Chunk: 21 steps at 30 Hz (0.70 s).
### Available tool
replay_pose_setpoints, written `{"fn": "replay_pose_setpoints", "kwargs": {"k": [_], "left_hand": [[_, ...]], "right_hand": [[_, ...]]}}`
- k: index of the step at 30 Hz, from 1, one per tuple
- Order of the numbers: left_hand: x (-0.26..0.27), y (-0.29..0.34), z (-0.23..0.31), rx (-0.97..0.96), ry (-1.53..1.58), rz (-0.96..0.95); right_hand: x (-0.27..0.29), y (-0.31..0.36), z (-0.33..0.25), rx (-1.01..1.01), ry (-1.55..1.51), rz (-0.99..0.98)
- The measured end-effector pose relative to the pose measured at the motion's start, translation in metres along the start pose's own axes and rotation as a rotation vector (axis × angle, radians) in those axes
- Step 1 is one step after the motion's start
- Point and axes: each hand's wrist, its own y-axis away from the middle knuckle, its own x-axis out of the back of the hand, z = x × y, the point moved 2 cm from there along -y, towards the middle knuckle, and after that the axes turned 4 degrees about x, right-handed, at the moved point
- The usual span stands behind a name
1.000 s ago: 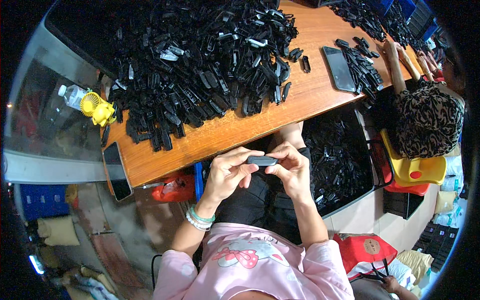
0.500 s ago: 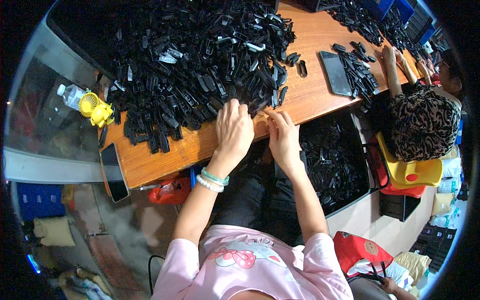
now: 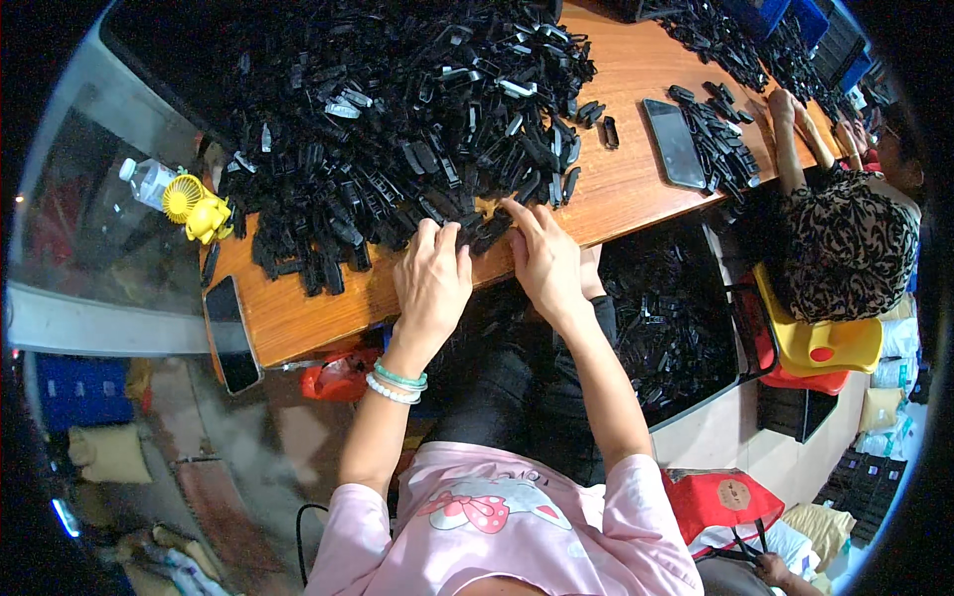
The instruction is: The person picks up and joins small black plastic components by hand from a pile on the desk.
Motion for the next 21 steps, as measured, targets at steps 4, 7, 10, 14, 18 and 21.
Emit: {"fn": "replay_pose_setpoints", "kwargs": {"k": [4, 7, 10, 14, 18, 21], "left_hand": [[0.001, 0.006, -0.006, 0.008, -0.026, 0.014], [0.002, 0.009, -0.013, 0.052, 0.016, 0.077], [0.009, 0.012, -0.017, 0.042, 0.021, 0.112], [0.009, 0.018, -0.032, 0.039, 0.142, 0.186], [0.011, 0.029, -0.043, 0.202, 0.406, 0.257], [0.006, 0.038, -0.058, 0.32, 0.623, 0.289]], "right_hand": [[-0.003, -0.002, 0.003, -0.023, -0.025, 0.035], [-0.003, -0.001, 0.002, -0.042, -0.084, 0.092], [-0.004, 0.0, 0.008, 0.026, -0.108, 0.127], [-0.004, 0.0, 0.006, 0.068, -0.079, 0.068], [-0.006, 0.002, 0.012, -0.003, -0.096, 0.021], [0.0, -0.001, 0.002, -0.022, -0.163, -0.014]]}}
